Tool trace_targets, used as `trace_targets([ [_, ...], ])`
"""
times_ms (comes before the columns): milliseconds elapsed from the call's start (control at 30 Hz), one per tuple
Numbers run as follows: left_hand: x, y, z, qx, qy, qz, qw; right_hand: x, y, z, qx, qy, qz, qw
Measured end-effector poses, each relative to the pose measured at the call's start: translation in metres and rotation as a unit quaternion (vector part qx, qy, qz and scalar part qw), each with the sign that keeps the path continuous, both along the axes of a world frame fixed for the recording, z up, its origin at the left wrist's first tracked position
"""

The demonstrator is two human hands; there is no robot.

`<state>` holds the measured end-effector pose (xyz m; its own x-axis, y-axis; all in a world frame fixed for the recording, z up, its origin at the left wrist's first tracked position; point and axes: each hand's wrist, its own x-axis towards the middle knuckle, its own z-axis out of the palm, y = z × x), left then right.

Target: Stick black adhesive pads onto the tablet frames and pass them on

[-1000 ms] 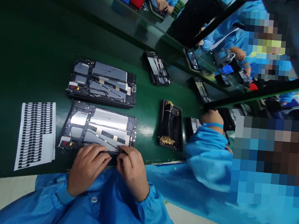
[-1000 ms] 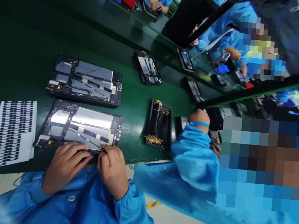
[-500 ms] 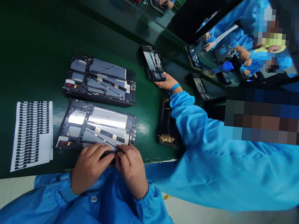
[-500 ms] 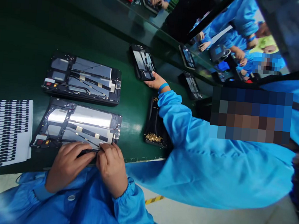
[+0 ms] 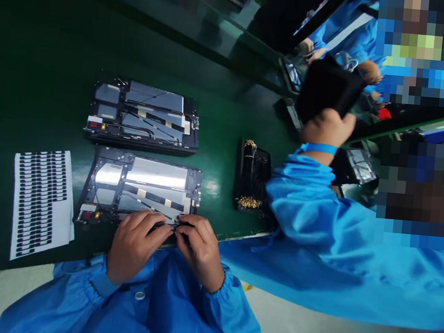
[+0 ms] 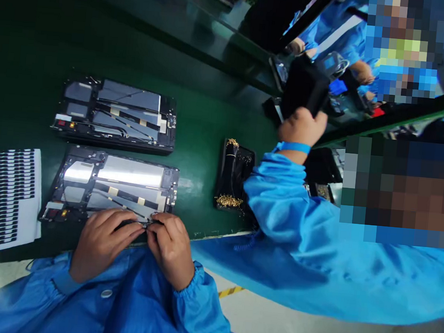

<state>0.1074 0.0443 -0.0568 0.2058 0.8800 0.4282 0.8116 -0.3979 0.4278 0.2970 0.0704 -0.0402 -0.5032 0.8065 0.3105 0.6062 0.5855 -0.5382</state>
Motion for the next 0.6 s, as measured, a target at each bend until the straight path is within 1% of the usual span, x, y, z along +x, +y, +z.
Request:
trace_targets([
  [167, -0.001, -0.001, -0.002, -0.012, -0.003, -0.009, 1.0, 0.002, 0.002, -0.002, 0.003, -0.006, 0.005, 1.0],
  [300, -0.002, -0.001, -0.004, -0.011, -0.006, -0.011, 1.0, 0.007, -0.001, -0.013, 0.006, 0.018, 0.013, 1.0],
  [367, -0.002, -0.001, -0.004, -0.011, -0.005, -0.01, 1.0, 0.01, -0.005, -0.022, 0.036, 0.028, 0.028, 0.999],
  [500, -0.002, -0.001, -0.003, -0.019, -0.005, -0.013, 1.0, 0.014, -0.012, -0.035, 0.116, 0.004, 0.045, 0.992],
  [600, -0.002, -0.001, -0.001, -0.005, -0.027, -0.007, 1.0, 0.016, -0.012, -0.04, 0.133, 0.007, 0.049, 0.99],
])
